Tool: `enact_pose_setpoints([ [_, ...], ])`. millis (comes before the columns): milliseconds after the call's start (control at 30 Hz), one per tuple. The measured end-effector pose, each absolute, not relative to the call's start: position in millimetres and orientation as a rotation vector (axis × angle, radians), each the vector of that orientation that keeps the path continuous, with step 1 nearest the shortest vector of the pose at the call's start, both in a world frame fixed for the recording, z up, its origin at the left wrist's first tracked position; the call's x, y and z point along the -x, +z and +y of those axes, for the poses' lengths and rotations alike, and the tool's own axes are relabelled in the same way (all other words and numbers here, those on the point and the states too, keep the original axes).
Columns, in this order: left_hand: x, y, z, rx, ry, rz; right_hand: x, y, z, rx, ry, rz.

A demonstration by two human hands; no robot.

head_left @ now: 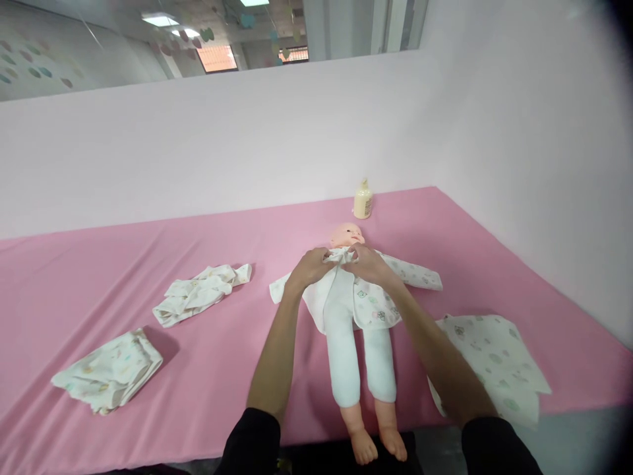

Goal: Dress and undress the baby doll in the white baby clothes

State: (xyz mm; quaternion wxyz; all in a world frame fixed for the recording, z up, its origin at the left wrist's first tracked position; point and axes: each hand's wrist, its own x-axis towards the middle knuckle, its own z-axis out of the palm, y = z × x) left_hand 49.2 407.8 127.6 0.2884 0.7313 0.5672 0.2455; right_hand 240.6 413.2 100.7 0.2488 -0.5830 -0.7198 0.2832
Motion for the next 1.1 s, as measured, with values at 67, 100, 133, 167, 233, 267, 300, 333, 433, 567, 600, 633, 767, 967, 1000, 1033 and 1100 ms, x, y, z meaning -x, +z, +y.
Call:
enact_pose_setpoints([
  [67,-51,132,403,-2.023,0.614,1.575,-235,101,409,1.653,0.602,-2.039],
  [100,-52,133,402,-2.049,0.59,1.605,-233,101,408,1.679,0.531,-2.059],
  [133,-53,133,401,-2.071,0.572,1.633,-232,101,407,1.697,0.478,-2.07],
  [167,-55,133,400,-2.092,0.562,1.656,-233,102,407,1.711,0.446,-2.076],
  [233,-57,131,400,-2.134,0.558,1.672,-238,105,409,1.728,0.439,-2.092],
  [267,-58,129,399,-2.153,0.563,1.668,-242,107,410,1.725,0.464,-2.105],
  [300,-60,128,399,-2.169,0.572,1.659,-246,109,411,1.714,0.507,-2.115],
  [333,-63,126,399,-2.182,0.586,1.651,-250,111,412,1.696,0.567,-2.117],
  [433,-74,123,398,-2.202,0.649,1.658,-263,116,415,1.589,0.817,-2.007],
  [567,-91,117,395,-2.216,0.765,1.701,-272,116,416,1.426,1.034,-1.759],
  [600,-95,115,395,-2.22,0.777,1.703,-273,116,417,1.398,1.063,-1.713],
  [633,-99,113,394,-2.222,0.783,1.702,-274,116,416,1.378,1.094,-1.673],
  [767,-109,108,393,-2.208,0.809,1.714,-274,120,415,1.338,1.237,-1.569],
  [967,-112,105,394,-2.09,0.937,1.738,-275,126,411,1.246,1.345,-1.542],
  [1000,-112,105,394,-2.06,0.965,1.73,-276,126,411,1.241,1.344,-1.552],
  [1033,-111,104,395,-2.031,0.989,1.724,-277,125,411,1.247,1.336,-1.566],
  [1100,-111,104,395,-1.986,1.019,1.725,-280,125,411,1.285,1.3,-1.596],
])
